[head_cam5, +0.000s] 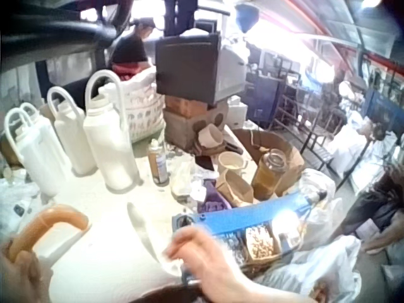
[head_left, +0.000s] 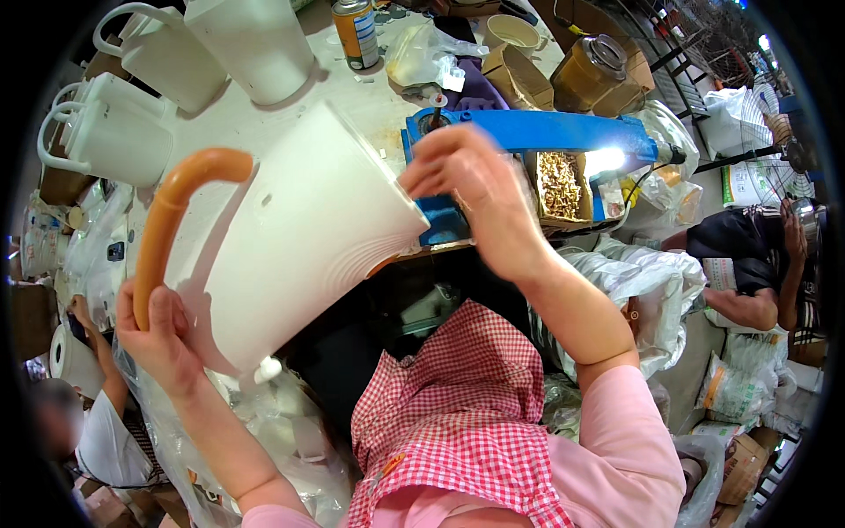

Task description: The person assembles thermal flasks by attaching brown handles and blue plastic components using a mechanical press and small screws. They retrieve parts from bags, fit handles into the white flask bodies, and use the press to secure components one at a time, eventually placing finished units on the table.

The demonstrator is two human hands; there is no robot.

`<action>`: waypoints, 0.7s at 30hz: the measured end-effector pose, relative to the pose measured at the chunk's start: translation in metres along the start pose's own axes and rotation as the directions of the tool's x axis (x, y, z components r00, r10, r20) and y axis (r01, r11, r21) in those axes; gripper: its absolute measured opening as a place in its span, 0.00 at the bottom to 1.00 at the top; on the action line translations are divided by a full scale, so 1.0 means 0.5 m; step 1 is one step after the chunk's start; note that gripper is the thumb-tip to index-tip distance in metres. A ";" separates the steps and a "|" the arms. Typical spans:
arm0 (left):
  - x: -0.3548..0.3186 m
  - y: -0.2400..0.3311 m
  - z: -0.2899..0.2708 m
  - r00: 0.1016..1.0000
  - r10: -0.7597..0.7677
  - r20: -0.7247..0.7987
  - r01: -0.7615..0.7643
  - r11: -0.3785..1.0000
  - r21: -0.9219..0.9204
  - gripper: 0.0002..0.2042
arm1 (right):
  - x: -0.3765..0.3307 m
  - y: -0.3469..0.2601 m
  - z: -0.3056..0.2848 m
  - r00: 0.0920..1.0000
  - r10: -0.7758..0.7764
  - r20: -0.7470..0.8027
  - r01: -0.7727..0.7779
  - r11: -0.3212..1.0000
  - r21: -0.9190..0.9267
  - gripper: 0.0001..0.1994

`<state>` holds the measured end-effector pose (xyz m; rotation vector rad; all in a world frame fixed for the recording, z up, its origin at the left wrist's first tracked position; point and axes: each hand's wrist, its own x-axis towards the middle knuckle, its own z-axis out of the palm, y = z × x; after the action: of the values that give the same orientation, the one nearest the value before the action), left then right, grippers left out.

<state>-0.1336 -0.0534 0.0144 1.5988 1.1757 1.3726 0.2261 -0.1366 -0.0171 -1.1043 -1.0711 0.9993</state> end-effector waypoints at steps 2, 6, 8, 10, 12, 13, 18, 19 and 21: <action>0.036 0.033 0.035 0.999 0.045 0.016 -0.045 0.999 0.021 0.10 | -0.009 -0.015 0.031 0.976 0.118 0.182 -0.139 0.985 0.106 0.19; 0.097 0.087 0.164 0.988 0.147 -0.049 -0.140 0.982 0.127 0.10 | 0.010 0.006 -0.011 0.993 -0.113 -0.018 0.114 0.980 0.160 0.19; 0.113 0.100 0.203 0.983 0.183 -0.026 -0.177 0.973 0.149 0.10 | 0.010 0.026 -0.037 0.990 -0.139 0.017 0.131 0.962 0.239 0.18; 0.124 0.100 0.228 0.972 0.215 0.092 -0.221 0.973 0.059 0.12 | 0.012 0.055 -0.044 0.976 -0.174 -0.130 0.201 0.952 0.232 0.18; 0.122 0.099 0.259 0.975 0.196 0.101 -0.203 0.977 0.069 0.12 | 0.007 0.061 -0.075 0.978 -0.162 -0.132 0.188 0.959 0.213 0.18; 0.119 0.097 0.273 0.968 0.215 0.128 -0.227 0.970 0.088 0.12 | 0.005 0.065 -0.084 0.975 -0.164 -0.147 0.194 0.957 0.218 0.18; 0.121 0.082 0.290 0.969 0.199 0.147 -0.212 0.974 0.077 0.13 | -0.003 0.074 -0.099 0.971 -0.175 -0.163 0.203 0.962 0.182 0.19; 0.120 0.080 0.290 0.968 0.199 0.149 -0.212 0.974 0.077 0.13 | -0.003 0.072 -0.097 0.969 -0.177 -0.171 0.207 0.962 0.178 0.19; 0.118 0.075 0.293 0.973 0.179 0.146 -0.196 0.974 0.112 0.13 | -0.007 0.073 -0.100 0.971 -0.175 -0.162 0.200 0.967 0.155 0.19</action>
<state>0.0184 -0.0041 0.0421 1.9032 1.0705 1.3041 0.2713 -0.1428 -0.0592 -0.9042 -0.9332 0.8287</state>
